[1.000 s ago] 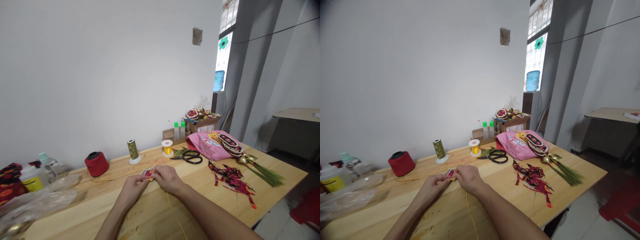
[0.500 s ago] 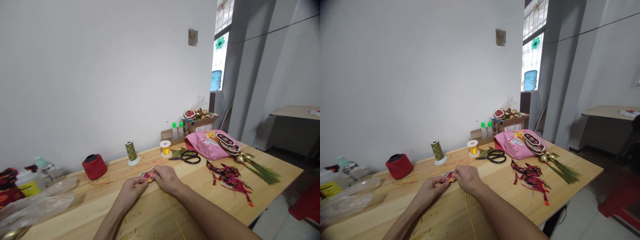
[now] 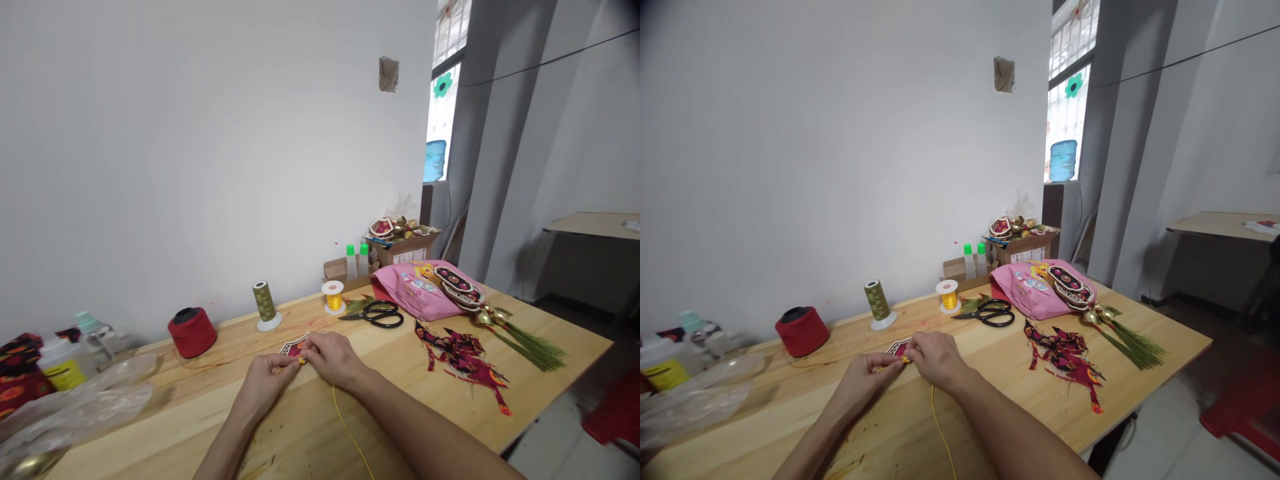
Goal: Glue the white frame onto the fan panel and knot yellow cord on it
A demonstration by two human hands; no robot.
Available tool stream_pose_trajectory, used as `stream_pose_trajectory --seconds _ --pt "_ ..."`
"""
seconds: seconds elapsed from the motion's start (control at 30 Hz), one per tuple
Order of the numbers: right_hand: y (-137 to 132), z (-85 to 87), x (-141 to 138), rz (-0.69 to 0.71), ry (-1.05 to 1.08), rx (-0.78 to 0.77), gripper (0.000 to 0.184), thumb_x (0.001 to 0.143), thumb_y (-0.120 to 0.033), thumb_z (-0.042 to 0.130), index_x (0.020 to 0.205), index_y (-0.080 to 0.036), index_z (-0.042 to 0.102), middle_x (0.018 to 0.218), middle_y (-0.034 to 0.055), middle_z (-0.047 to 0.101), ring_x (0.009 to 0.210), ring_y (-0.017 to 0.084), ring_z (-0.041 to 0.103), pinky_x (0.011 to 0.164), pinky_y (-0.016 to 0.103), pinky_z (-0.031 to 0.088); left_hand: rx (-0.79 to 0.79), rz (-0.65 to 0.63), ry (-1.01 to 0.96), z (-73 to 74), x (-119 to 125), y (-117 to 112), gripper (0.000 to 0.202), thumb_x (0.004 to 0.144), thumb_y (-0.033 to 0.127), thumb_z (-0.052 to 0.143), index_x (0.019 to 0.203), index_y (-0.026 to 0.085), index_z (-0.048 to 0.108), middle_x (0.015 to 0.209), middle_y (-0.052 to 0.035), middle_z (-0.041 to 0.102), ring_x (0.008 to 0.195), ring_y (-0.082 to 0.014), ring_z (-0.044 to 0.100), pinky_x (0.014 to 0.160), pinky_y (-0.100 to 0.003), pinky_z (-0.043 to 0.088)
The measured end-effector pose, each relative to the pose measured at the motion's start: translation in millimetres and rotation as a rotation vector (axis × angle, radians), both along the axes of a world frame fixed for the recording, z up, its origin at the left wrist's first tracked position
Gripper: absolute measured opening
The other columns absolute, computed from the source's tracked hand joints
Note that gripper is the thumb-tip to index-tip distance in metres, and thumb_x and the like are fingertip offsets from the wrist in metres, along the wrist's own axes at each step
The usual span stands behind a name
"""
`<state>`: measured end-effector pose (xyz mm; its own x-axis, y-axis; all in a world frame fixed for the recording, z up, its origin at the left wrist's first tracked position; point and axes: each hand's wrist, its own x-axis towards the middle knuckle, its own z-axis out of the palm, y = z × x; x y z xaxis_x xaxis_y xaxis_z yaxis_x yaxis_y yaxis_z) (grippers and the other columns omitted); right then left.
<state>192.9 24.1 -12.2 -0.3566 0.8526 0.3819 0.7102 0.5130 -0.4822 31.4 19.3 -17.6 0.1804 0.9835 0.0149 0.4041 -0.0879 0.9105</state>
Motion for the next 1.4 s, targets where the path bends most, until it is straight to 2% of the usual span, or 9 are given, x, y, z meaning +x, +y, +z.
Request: stream_pose_trajectory --seconds 0.1,0.3,0.5,0.7,0.77,0.87,0.93,1.13,1.4 --pt "-1.4 1.8 1.0 -0.012 -0.025 0.006 0.014 0.080 -0.029 0.042 0.081 -0.022 0.054 0.077 -0.0024 0.062 0.071 0.011 0.053 0.058 0.021 0.030 0.010 -0.029 -0.011 2.0 0.1 -0.9 0.038 0.061 0.042 0.056 0.082 0.012 0.067 0.065 -0.0037 0.068 0.057 -0.0154 0.055 0.051 -0.022 0.040" --pt "-2.3 4.6 0.8 -0.046 -0.085 0.012 0.016 0.081 -0.030 0.040 0.081 -0.022 0.054 0.078 -0.0008 0.062 0.075 0.013 0.053 0.059 0.022 0.029 0.028 -0.067 0.024 4.0 0.4 -2.2 0.037 0.064 0.042 0.054 0.084 0.013 0.067 0.063 -0.0025 0.067 0.056 -0.0149 0.053 0.051 -0.022 0.039" --pt "-2.8 5.2 -0.4 -0.075 -0.105 -0.015 0.015 0.080 -0.030 0.041 0.081 -0.022 0.054 0.079 -0.0008 0.062 0.076 0.013 0.054 0.059 0.023 0.029 0.075 -0.095 0.157 5.0 1.5 -4.2 0.037 0.066 0.043 0.050 0.080 0.014 0.068 0.046 0.0020 0.059 0.043 -0.0095 0.041 0.041 -0.019 0.028" --pt "-0.2 3.7 1.7 -0.062 -0.066 -0.020 0.015 0.079 -0.030 0.042 0.081 -0.023 0.055 0.079 -0.0020 0.063 0.074 0.012 0.054 0.058 0.022 0.030 0.082 -0.004 0.123 5.6 2.4 -4.8 0.039 0.063 0.044 0.053 0.083 0.013 0.066 0.060 -0.0005 0.065 0.049 -0.0120 0.050 0.042 -0.018 0.033" --pt "0.9 2.7 1.9 -0.058 -0.065 -0.022 0.015 0.079 -0.031 0.042 0.082 -0.023 0.055 0.080 -0.0015 0.063 0.074 0.013 0.054 0.059 0.022 0.030 0.089 0.010 0.108 5.1 3.0 -3.6 0.040 0.062 0.044 0.054 0.086 0.013 0.065 0.067 -0.0022 0.067 0.054 -0.0142 0.054 0.046 -0.020 0.038" --pt "1.3 1.6 1.6 -0.041 -0.063 -0.003 0.015 0.079 -0.031 0.042 0.083 -0.023 0.055 0.080 -0.0013 0.062 0.075 0.013 0.054 0.060 0.022 0.031 0.085 -0.014 0.078 5.1 3.6 -1.5 0.037 0.063 0.042 0.054 0.087 0.016 0.066 0.079 -0.0043 0.069 0.069 -0.0183 0.058 0.060 -0.023 0.043" --pt "0.5 1.9 1.5 -0.033 -0.069 0.013 0.015 0.080 -0.031 0.042 0.084 -0.022 0.054 0.080 -0.0010 0.062 0.076 0.013 0.054 0.060 0.022 0.031 0.091 -0.010 0.090 5.8 3.9 -0.7 0.034 0.063 0.040 0.055 0.083 0.017 0.067 0.079 -0.0043 0.069 0.074 -0.0196 0.059 0.065 -0.024 0.043" --pt "-3.2 6.1 -0.4 -0.032 -0.152 0.061 0.017 0.081 -0.031 0.039 0.083 -0.021 0.053 0.078 0.0014 0.060 0.073 0.014 0.052 0.058 0.023 0.030 0.128 -0.010 0.169 9.8 5.4 -2.4 0.034 0.064 0.041 0.052 0.083 0.017 0.067 0.067 -0.0005 0.068 0.063 -0.0182 0.057 0.056 -0.023 0.041" --pt "0.5 5.5 1.9 -0.081 -0.040 0.020 0.015 0.078 -0.029 0.043 0.082 -0.023 0.056 0.078 -0.0014 0.063 0.074 0.012 0.054 0.059 0.021 0.032 0.003 -0.042 0.030 8.3 3.2 -4.9 0.040 0.065 0.045 0.050 0.084 0.014 0.066 0.063 -0.0006 0.065 0.057 -0.0149 0.053 0.051 -0.021 0.038"
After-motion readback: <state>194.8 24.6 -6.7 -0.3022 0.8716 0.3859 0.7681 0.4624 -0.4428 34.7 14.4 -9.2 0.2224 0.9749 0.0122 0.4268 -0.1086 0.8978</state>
